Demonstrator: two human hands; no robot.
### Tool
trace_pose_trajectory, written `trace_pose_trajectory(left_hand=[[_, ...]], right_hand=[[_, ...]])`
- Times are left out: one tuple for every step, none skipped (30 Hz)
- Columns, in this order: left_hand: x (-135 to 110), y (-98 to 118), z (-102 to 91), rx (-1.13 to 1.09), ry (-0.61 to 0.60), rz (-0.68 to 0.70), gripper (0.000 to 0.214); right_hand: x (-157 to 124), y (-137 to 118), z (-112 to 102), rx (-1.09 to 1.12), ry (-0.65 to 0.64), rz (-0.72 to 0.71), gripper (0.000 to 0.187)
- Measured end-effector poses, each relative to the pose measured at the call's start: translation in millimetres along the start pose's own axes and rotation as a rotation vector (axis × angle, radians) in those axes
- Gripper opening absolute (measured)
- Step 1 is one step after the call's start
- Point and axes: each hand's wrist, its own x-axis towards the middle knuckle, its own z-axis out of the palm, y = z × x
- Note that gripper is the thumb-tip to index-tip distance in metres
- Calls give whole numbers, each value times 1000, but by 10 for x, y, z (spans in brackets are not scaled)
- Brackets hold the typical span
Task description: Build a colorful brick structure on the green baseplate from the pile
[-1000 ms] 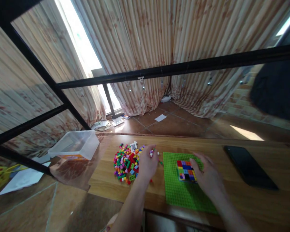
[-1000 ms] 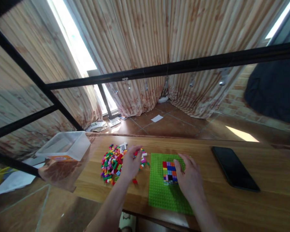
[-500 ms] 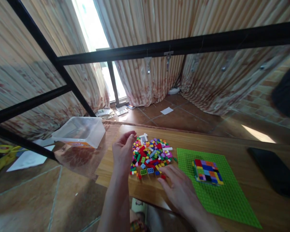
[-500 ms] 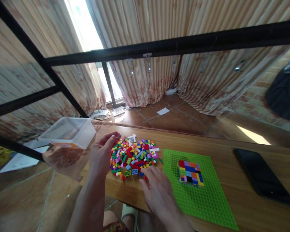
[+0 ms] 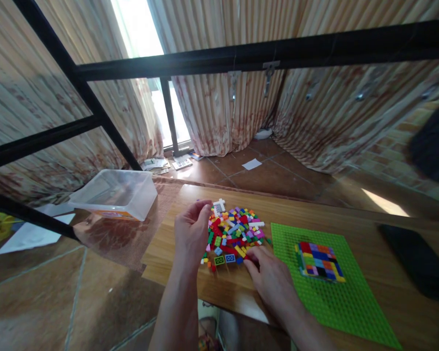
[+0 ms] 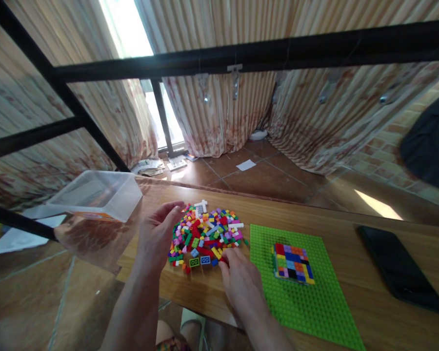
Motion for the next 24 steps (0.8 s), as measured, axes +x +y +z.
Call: trace_pose_trajectory(left_hand=[[-16,13,22,-7,-13,-5,20],[-31,25,41,-10,-25,-4,19],[-42,35,58,-9,-32,1,18],[-49,41,70,-5,-35,9,18],[-52,44,78,-3,-35,17,18],[-52,43,83,-2,-33,22,18],[-49,41,85,-2,-31,24,17],[-46,37,86,-3,-31,23,17],[-43,32,87,-6,-30,20,17],[-41,28,89,-10,-31,16,17],[-40,25,92,-15,-31,14,17],[-41,23,96,-19,-31,13,17],[-43,22,102,-22,-32,13,18],[-46,22,109,-25,-32,14,18],[-49,23,116,-26,-32,17,19],[-52,24,122,-23,-34,18,19],[-55,25,127,-20,-36,20,20],[-56,26,130,-16,-37,20,20],[-56,26,131,-10,-38,21,20],[-55,27,131,-3,-36,22,20],[-54,28,130,6,-32,26,20],[-54,30,128,13,-28,31,20],[-54,33,126,20,-25,35,19],[-56,38,126,24,-23,36,19]], right_hand=[[6,2,1,6,30,5,8],[8,1,-3,8,67,9,10],[6,-4,-11,10,108,10,11],[0,-14,-21,18,144,1,13],[-8,-31,-28,37,169,-18,15],[-18,-53,-31,65,175,-46,17],[-28,-80,-28,96,165,-80,18],[-36,-110,-18,122,141,-115,20],[-41,-142,-2,136,113,-146,22],[-42,-173,18,135,84,-171,24],[-40,-202,40,122,62,-187,26],[-34,-227,62,101,45,-197,27],[-26,-250,81,78,35,-202,27],[-17,-268,95,57,25,-201,26],[-8,-284,106,38,18,-197,23],[0,-297,112,22,13,-193,21],[7,-308,115,11,8,-190,18],[11,-318,116,5,5,-188,17],[14,-326,115,3,3,-185,16],[15,-333,114,4,2,-182,15],[16,-338,111,12,3,-178,15],[17,-340,108,27,5,-173,14],[19,-340,103,50,6,-170,14],[21,-334,98,81,9,-164,13]])
